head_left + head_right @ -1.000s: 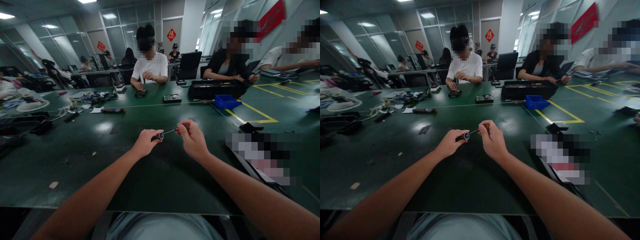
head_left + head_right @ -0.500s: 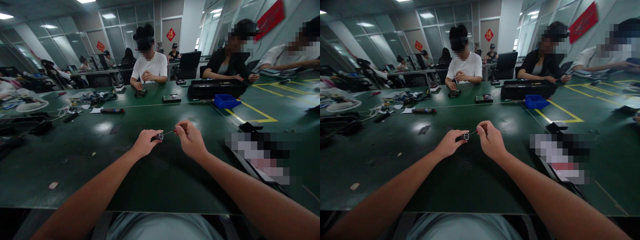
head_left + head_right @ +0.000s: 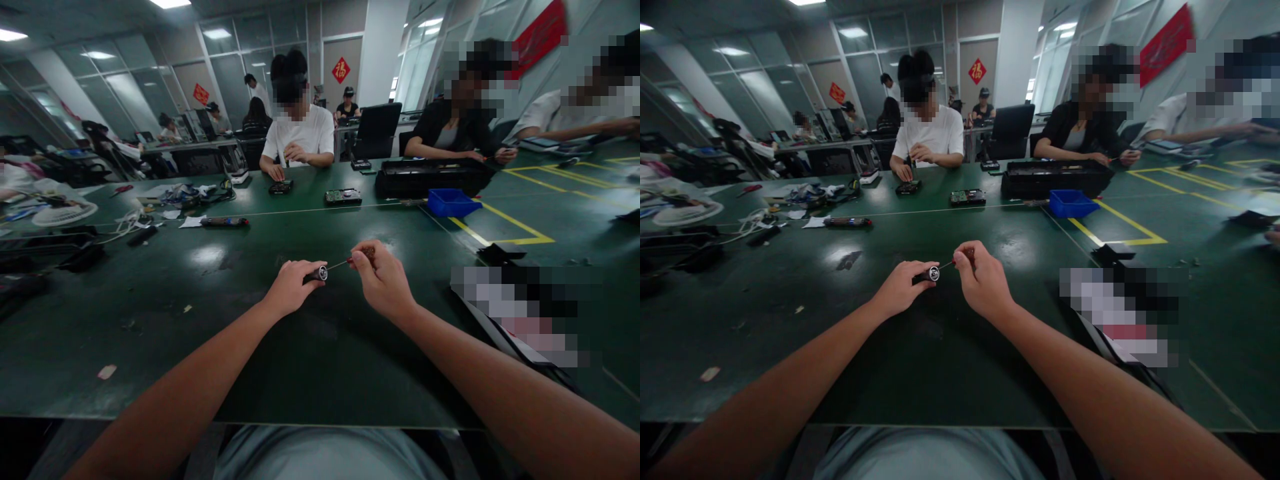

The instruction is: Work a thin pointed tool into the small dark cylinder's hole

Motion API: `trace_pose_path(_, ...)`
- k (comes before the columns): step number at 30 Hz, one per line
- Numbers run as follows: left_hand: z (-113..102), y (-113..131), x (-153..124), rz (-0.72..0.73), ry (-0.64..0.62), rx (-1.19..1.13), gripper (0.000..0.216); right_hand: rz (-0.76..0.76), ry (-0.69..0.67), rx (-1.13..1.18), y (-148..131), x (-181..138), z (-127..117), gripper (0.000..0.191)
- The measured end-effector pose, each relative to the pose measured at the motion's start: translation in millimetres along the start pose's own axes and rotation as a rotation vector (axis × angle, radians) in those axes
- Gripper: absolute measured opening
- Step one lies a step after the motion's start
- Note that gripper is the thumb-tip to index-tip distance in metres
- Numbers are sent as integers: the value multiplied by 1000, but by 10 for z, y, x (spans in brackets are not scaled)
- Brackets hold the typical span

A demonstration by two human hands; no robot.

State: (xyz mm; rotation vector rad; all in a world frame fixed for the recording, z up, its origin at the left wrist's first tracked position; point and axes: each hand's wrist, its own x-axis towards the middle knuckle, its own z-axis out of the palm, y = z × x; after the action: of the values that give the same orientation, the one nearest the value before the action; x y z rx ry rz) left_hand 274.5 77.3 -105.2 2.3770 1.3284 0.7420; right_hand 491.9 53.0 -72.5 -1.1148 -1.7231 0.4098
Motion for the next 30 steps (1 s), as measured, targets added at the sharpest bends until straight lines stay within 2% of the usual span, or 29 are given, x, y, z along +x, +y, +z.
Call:
trace_pose_path(19, 12, -22, 18, -2, 9, -23, 39, 74, -37, -138, 10, 40, 3, 19)
trace_pose_path(23, -16, 2, 10, -52, 58, -100, 38, 97, -33, -139, 15, 45, 0, 20)
trace_pose_path(26, -49, 16, 11, -102, 139, -156, 39, 98, -37, -124, 19, 44, -11, 20)
trace_pose_path(30, -72, 16, 42, -202, 233, -446, 45, 90, -34, -102, 15, 44, -25, 20)
